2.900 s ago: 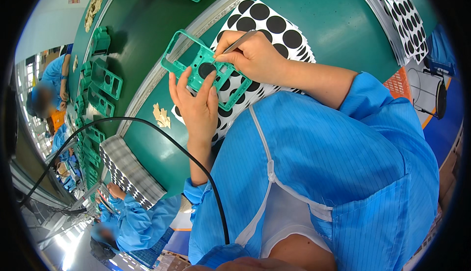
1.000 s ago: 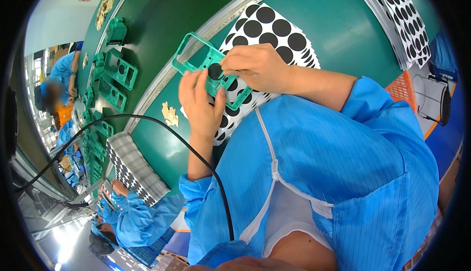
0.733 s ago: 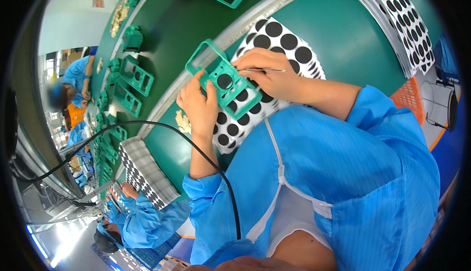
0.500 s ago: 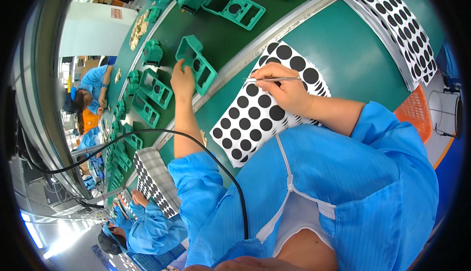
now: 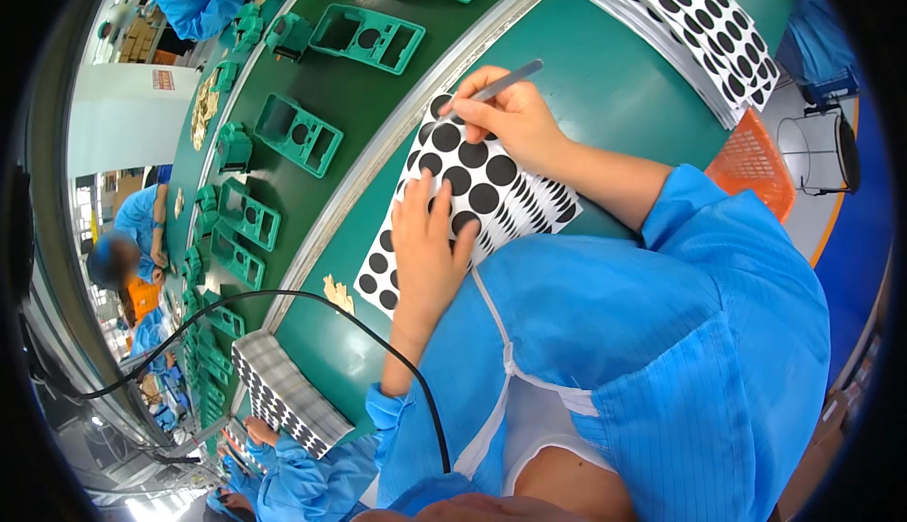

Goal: The person peels circular stickers from a sticker sheet with tweezers and applies them to precise locations on green plastic electronic housings on an assembly line.

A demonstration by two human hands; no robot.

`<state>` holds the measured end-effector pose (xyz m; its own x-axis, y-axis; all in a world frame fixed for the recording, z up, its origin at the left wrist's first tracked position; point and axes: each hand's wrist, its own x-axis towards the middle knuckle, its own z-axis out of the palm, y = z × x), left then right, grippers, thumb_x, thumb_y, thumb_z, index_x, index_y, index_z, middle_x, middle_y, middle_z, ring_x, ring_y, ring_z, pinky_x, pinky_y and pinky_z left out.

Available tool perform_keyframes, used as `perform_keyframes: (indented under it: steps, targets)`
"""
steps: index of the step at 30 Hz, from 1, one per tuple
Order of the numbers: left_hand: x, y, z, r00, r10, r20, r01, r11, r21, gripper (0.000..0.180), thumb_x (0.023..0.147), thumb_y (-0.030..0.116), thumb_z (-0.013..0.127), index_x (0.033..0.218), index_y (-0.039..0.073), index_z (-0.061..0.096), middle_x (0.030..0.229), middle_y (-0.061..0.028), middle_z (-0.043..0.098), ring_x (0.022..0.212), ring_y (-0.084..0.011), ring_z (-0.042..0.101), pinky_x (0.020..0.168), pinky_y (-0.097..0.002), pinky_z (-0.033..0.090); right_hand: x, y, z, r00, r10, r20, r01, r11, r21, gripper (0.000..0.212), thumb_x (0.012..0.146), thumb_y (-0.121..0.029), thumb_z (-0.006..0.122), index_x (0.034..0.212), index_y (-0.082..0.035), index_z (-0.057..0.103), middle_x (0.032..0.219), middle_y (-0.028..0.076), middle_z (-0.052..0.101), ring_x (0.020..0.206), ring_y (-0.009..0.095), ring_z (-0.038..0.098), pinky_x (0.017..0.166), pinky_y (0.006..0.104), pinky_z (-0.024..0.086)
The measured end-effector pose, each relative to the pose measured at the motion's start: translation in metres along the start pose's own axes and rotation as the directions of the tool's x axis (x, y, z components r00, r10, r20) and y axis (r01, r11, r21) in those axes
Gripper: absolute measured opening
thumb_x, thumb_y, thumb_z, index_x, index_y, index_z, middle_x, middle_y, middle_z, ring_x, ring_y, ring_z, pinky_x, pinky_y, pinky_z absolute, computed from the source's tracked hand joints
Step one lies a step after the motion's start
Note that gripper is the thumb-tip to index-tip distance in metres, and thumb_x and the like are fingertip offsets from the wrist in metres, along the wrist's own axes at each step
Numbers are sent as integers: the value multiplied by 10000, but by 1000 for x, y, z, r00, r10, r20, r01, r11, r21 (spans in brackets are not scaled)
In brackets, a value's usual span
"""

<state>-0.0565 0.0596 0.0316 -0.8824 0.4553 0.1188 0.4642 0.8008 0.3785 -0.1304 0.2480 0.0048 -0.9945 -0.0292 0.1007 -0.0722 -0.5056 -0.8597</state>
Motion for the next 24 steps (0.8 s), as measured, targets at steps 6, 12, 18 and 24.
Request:
perform_keyframes:
  steps: [6, 12, 18, 24]
  targets:
    - [-10, 5, 21, 998, -47, -48, 46, 998, -37, 513, 787, 253, 636, 1228, 35, 490, 1323, -191, 390, 1227, -352, 369, 1022, -514, 234, -15, -10, -25, 936, 284, 207, -218, 931, -293, 81, 876, -88, 556, 905, -17, 529, 923, 88, 617, 709, 74, 568, 662, 204, 478]
    - [-6, 10, 28, 988, -61, -141, 63, 998, 4, 522, 765, 265, 658, 1217, 55, 502, 1271, -169, 433, 1173, -329, 413, 999, -501, 278, -15, -4, -13, 946, 200, 256, -84, 911, -404, 51, 842, -63, 571, 858, -15, 558, 795, 46, 603, 661, 85, 562, 606, 211, 456]
    - [-6, 11, 28, 986, -62, -153, 67, 997, 24, 524, 769, 271, 652, 1219, 52, 499, 1260, -165, 440, 1173, -319, 412, 999, -491, 283, -14, -6, -13, 929, 228, 293, -76, 890, -451, 49, 841, -61, 568, 834, -16, 550, 765, 49, 597, 656, 90, 566, 592, 219, 447]
    - [-8, 10, 28, 986, -65, -156, 73, 996, 47, 568, 761, 304, 654, 1232, 38, 480, 1261, -162, 441, 1181, -313, 403, 1007, -484, 274, -15, -5, -8, 942, 191, 277, -46, 888, -458, 41, 853, -41, 555, 860, -5, 538, 841, 75, 609, 664, 82, 555, 616, 219, 458]
